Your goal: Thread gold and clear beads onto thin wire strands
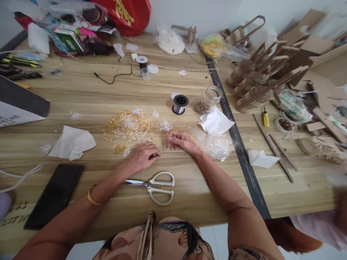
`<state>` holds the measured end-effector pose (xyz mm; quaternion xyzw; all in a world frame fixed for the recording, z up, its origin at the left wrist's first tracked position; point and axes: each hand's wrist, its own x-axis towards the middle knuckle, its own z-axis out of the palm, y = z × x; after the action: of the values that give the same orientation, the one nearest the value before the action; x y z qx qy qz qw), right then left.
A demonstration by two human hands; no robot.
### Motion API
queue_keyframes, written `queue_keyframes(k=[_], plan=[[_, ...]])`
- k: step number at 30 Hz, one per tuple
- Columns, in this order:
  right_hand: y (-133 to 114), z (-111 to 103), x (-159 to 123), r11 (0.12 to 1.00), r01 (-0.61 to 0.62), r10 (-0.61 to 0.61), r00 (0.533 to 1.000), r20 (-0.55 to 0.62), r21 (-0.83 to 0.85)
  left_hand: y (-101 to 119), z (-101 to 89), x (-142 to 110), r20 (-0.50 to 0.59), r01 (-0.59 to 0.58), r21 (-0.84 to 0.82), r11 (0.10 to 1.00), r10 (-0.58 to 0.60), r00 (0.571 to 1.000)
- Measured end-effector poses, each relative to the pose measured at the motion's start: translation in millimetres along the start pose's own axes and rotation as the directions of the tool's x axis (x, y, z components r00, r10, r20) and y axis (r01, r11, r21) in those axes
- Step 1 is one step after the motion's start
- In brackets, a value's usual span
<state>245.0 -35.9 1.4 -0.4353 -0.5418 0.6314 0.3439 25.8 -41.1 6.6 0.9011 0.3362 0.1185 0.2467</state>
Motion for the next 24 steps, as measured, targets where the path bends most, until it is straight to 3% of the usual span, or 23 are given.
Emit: queue_keyframes(k=[9,18,24], plan=[[2.9,8.3,1.3,0.994,0.044,-0.049,0.998,-0.047,-0.105,-1.3,-0.5,-1.8,-0.014,-0.008,-0.031,0.999,0.008,1.0],[4.6,13.5,1.9,0.964,0.06,-0.092,0.989,-0.114,-0.259,-6.3,-1.0,-1.5,-0.152,0.006,-0.199,0.98,-0.037,0.988],[4.0,17.1,5.1,0.933,0.034,-0.099,0.981,-0.165,-0.358,-14.4,-2.2,-1.8,-0.3,0.044,-0.253,0.967,-0.122,0.946]])
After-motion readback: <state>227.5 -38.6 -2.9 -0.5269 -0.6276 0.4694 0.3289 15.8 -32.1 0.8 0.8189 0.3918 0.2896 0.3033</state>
